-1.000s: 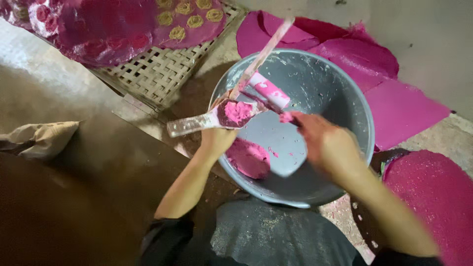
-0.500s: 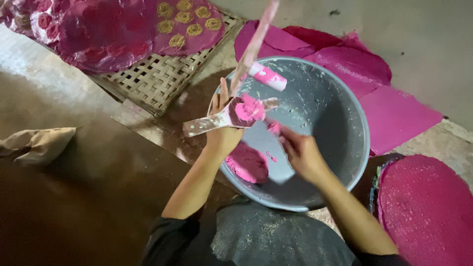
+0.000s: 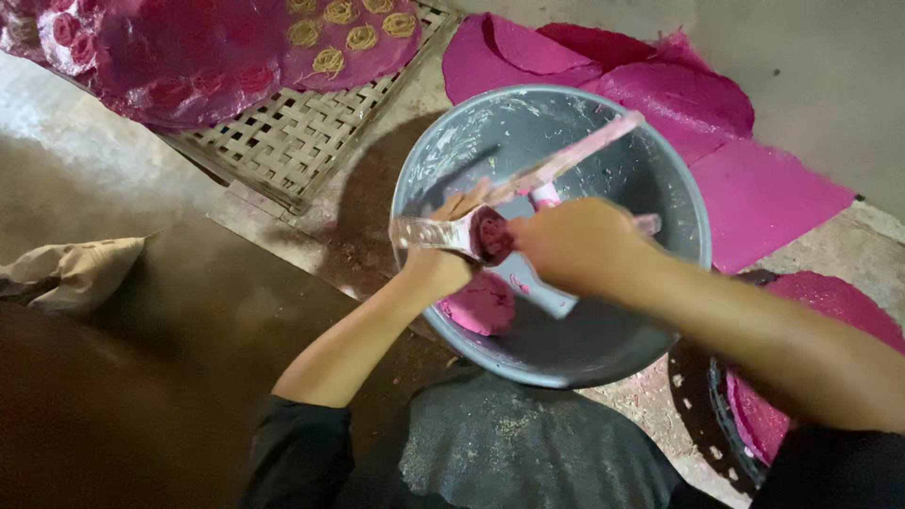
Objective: The person loads pink paste from a large basin into a handheld metal press, squeezes the press to extrude thin strands in circular nests onto round trays, and moves filled trays aside. They repeat the loading and pressing cycle, occasionally scraping paste off the press by hand.
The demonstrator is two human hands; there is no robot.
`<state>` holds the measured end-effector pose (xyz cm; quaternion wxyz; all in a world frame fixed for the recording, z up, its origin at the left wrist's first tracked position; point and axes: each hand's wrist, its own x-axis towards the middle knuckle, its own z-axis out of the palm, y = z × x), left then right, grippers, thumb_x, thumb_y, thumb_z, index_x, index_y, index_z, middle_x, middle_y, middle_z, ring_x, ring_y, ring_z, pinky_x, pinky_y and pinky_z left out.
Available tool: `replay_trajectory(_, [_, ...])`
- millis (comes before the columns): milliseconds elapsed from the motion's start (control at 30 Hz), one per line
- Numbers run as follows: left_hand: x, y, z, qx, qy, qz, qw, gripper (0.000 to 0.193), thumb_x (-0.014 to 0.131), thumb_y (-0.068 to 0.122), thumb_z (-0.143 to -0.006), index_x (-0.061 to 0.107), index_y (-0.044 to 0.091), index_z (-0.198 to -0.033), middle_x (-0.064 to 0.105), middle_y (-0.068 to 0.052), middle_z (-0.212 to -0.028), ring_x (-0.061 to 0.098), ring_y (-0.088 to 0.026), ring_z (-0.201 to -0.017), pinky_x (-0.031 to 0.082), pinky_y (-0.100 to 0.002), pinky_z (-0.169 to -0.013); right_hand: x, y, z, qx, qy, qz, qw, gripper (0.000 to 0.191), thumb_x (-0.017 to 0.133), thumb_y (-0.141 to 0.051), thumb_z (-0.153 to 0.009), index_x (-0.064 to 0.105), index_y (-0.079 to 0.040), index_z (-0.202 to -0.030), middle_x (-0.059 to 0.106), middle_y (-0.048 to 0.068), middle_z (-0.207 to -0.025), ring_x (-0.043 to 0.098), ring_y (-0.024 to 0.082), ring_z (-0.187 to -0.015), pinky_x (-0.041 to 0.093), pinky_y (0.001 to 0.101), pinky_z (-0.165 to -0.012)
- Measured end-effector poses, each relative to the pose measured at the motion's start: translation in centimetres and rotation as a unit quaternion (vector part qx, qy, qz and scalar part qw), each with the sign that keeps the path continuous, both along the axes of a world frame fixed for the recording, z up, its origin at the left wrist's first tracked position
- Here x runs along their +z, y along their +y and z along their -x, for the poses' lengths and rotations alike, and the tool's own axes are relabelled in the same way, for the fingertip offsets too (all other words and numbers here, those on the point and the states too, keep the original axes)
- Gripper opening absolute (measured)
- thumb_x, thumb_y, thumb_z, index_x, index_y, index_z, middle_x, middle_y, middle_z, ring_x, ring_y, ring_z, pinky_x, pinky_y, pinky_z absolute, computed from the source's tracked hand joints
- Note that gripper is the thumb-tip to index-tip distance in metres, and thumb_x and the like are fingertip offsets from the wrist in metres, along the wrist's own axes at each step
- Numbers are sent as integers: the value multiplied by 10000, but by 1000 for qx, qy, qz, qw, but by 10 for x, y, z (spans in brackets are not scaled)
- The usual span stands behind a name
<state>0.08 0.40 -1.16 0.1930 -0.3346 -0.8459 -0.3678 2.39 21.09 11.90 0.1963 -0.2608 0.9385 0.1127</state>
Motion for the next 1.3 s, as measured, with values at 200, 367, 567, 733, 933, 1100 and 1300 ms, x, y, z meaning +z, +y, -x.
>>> replay_trajectory(200, [-35,-15,-6,-186,-364,-284,867,677,800,-4,-784,515,24,-1397,623,-94,-1318,621,-170,-1162,526,-338,-1003,32,-40,-27,178,177,2,968,154,624,-190,-844,674,-79,-940,706,112,-888,736,283,-773,593,407,-595])
replay_trajectory(367, [-34,-37,12,-104,-373,-195,901,410,692,-17,-931,692,10,-1340,780,-103,-1125,700,-154,-1040,589,-330,-984,107,-10,-36,-14,116,-14,993,255,594,-245,-903,687,-246,-1141,695,54,-947,736,271,-710,586,421,-507])
replay_trajectory(567, [-9,-38,4,-80,-303,-192,930,664,819,54,-799,541,25,-1402,697,-77,-1241,649,-146,-1132,512,-330,-1005,94,10,-14,20,129,140,982,305,614,-252,-881,727,-278,-1164,724,9,-912,729,294,-711,574,459,-538])
replay_trajectory(733, [-9,-16,-4,-112,-345,-251,898,691,848,82,-772,531,57,-1386,669,-84,-1245,656,-149,-1123,554,-334,-974,70,-35,-12,48,52,-67,995,159,592,-156,-903,671,-181,-1039,706,84,-923,745,297,-789,605,461,-614])
replay_trajectory(933, [-9,-27,0,-55,-306,-183,933,577,774,70,-828,609,112,-1379,697,-80,-1316,698,-215,-1184,558,-335,-1011,74,-44,-23,122,177,36,976,159,631,-175,-834,670,-88,-961,700,89,-879,732,274,-724,584,400,-542])
replay_trajectory(1100, [20,-47,13,40,-52,-14,998,613,803,168,-846,579,98,-1412,595,-151,-1436,592,-359,-1304,480,-411,-1095,88,2,-30,28,202,55,978,230,602,-178,-904,698,-224,-1108,676,30,-803,719,252,-710,559,400,-551])
replay_trajectory(1300, [18,-11,10,-9,-62,-2,998,699,802,178,-773,558,93,-1423,579,-156,-1459,571,-354,-1309,471,-423,-1091,28,-32,-25,126,265,-6,956,173,632,-207,-828,670,-124,-975,673,45,-836,721,229,-725,582,364,-587])
